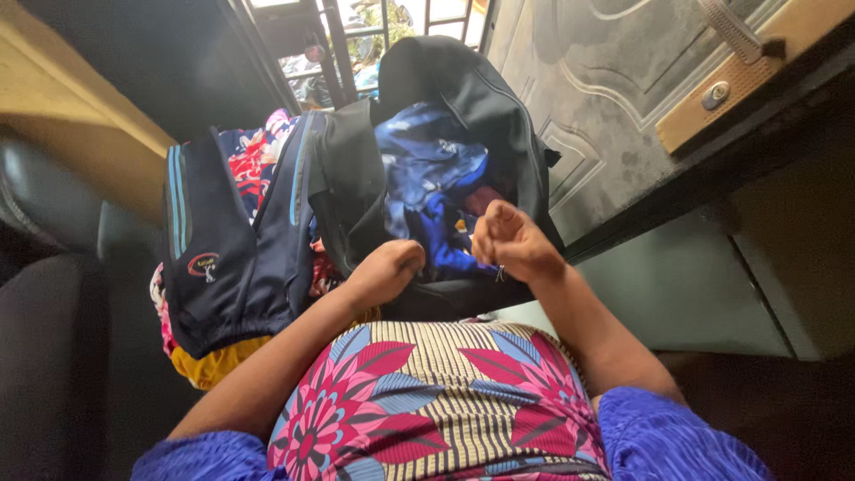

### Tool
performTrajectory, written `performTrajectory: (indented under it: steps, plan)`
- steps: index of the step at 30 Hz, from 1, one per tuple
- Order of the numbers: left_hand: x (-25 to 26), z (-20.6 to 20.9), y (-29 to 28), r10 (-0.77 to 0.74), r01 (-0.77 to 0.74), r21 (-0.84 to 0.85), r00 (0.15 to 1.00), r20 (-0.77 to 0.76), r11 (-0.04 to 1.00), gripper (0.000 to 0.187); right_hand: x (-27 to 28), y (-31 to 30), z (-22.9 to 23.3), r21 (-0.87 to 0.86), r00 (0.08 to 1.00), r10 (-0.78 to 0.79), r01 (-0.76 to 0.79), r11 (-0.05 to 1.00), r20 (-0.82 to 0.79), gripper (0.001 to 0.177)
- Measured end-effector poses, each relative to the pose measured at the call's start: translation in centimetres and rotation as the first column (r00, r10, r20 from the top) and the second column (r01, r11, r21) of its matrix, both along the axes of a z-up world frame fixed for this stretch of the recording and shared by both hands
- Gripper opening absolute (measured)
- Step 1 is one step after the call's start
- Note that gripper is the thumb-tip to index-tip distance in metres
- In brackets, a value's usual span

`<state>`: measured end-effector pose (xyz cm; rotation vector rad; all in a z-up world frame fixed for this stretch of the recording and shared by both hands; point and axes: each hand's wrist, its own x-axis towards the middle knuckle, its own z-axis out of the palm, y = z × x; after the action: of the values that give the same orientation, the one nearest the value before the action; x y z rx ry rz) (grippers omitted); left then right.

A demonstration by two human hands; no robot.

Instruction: The person picks up clothing items one at a time, shakes them out, and places them into a black duffel bag.

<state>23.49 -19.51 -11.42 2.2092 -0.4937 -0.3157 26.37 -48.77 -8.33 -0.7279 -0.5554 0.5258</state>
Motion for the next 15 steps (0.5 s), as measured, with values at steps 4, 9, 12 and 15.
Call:
performTrajectory:
  steps: [4, 9, 12, 15]
  plan:
    - [0.0, 1.8, -0.8, 0.066, -0.097, 0.051, 0.901, 0.429, 0.994, 0.028, 0.6, -0.3, -0.4, -0.132, 0.999, 0.004, -0.008, 0.991, -0.034, 0.018]
    - [1.4, -0.5, 1.0, 0.221, -0.364, 0.101, 0.737, 0.639, 0.926, 0.055, -0.9, 1.8, -4.0, -0.421, 1.0, 0.016, -0.012, 0.907, 0.008, 0.013]
    - [2.6, -4.5, 2.4, 0.239, -0.327, 0.266, 0.919, 0.315, 0.907, 0.016, -2.0, 2.1, -5.6, -0.449, 0.993, 0.104, -0.116, 0.886, -0.052, 0.013]
    - [3.1, -6.1, 3.3, 0.241, -0.121, -0.353, 0.916, 0.322, 0.928, 0.023, -2.4, 2.0, -6.6, -0.508, 0.989, 0.137, -0.145, 0.849, -0.054, 0.012]
